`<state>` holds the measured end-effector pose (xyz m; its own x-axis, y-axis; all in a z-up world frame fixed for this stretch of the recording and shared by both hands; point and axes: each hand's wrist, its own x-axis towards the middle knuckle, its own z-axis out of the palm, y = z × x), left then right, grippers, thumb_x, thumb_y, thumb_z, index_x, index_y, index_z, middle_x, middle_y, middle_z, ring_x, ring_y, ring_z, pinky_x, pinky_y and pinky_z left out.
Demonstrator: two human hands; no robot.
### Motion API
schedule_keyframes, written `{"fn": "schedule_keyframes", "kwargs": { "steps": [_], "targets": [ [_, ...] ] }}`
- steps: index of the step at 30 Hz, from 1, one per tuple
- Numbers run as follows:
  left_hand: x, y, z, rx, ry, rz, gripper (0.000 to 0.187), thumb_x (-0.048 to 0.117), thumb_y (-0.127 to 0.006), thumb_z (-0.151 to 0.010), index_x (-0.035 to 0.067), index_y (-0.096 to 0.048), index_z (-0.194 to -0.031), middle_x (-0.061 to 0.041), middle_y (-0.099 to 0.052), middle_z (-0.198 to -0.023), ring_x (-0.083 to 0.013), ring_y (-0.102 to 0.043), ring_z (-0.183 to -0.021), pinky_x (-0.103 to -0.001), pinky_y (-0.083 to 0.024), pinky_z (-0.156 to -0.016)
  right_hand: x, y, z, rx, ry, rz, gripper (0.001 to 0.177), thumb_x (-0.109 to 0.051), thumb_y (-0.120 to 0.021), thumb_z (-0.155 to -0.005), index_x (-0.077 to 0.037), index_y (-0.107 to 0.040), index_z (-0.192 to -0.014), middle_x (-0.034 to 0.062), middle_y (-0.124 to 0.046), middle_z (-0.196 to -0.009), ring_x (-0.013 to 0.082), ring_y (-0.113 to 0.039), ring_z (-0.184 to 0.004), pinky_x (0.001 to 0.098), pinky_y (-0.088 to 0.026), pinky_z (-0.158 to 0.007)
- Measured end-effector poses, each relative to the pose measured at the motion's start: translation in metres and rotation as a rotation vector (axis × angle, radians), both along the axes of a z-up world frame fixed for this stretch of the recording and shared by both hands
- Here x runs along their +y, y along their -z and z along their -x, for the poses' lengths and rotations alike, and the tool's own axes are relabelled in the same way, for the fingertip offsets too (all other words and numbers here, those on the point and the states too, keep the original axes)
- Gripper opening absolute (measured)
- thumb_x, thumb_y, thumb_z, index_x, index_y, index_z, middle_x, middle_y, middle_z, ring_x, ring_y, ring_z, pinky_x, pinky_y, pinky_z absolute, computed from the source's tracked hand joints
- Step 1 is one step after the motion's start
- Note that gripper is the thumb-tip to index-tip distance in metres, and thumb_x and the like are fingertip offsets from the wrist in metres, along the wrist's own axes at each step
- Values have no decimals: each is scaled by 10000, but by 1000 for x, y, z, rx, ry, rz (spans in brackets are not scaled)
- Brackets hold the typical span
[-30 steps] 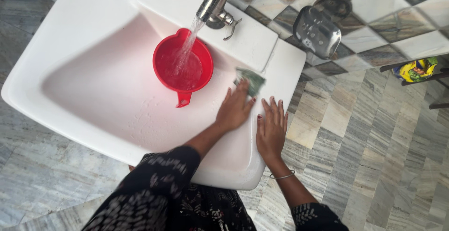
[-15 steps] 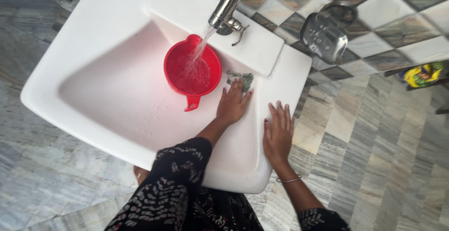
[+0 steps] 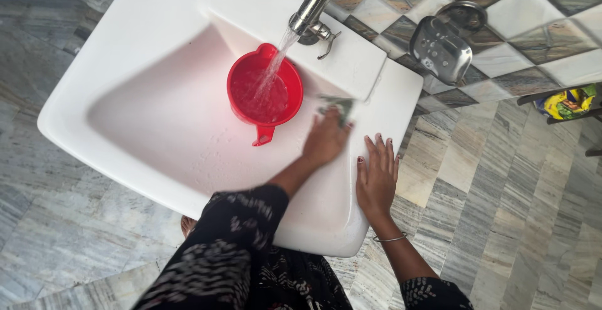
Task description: The person fills a red plastic jug with water from a tap and pours it over the sink pedestal to wash it. They then use a green scouring pad to scrub the sink basin and the surrounding tiled wall.
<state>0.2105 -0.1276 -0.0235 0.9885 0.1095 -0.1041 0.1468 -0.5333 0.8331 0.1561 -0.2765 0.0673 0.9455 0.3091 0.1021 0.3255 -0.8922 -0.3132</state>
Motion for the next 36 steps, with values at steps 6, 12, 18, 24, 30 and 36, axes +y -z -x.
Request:
{"fn": "schedule_keyframes", "kwargs": {
  "steps": [6,12,18,24,30,36],
  "targets": [
    [-5,-3,17,-115,22,21,738,493,-327,-1047,-28,-308,-1569,-254,-305,-1622,-325,-235,-1531,-504,-94,-1233,-2,-2,0,15,7,-13,479,-314,-461,-1063,-167,-490,-1518,99,-381,-1636,304,-231,-1563,525,-138,-1260],
    [2,3,1,29,-46,-7,738,527,-330,-1071,-34,-294,-1548,-235,-331,-1612,-305,-264,-1537,-477,-106,-1260,-4,3,0,-8,-4,-1,482,-316,-457,-1065,-155,-484,-1519,101,-385,-1634,304,-233,-1561,521,-136,-1266],
    [17,-18,13,81,-57,-40,688,532,-429,-986,65,-462,-1491,-170,-534,-1501,-408,-501,-1331,-462,-317,-1188,-5,4,0,-5,-12,-10,496,-327,-463,-1060,-157,-478,-1525,106,-383,-1638,305,-229,-1565,529,-125,-1268],
    [17,-27,5,73,-95,20,666,553,-484,-1005,44,-542,-1430,-200,-594,-1426,-409,-559,-1333,-473,-375,-1173,-4,1,2,1,-3,-9,500,-340,-468,-1055,-165,-476,-1524,106,-380,-1638,311,-230,-1561,528,-142,-1259],
    [12,-18,7,35,-141,49,655,528,-487,-986,74,-523,-1456,-200,-585,-1418,-484,-472,-1326,-485,-323,-1159,-5,6,-1,-10,-26,68,535,-345,-489,-1040,-160,-443,-1541,112,-354,-1642,323,-221,-1551,548,-135,-1248],
    [-6,-27,10,14,-66,106,607,506,-484,-1018,104,-496,-1473,-190,-603,-1436,-411,-478,-1397,-458,-283,-1224,-3,2,-2,14,-7,71,532,-348,-497,-1037,-188,-439,-1541,98,-350,-1645,303,-209,-1565,538,-134,-1261]
  ]
}}
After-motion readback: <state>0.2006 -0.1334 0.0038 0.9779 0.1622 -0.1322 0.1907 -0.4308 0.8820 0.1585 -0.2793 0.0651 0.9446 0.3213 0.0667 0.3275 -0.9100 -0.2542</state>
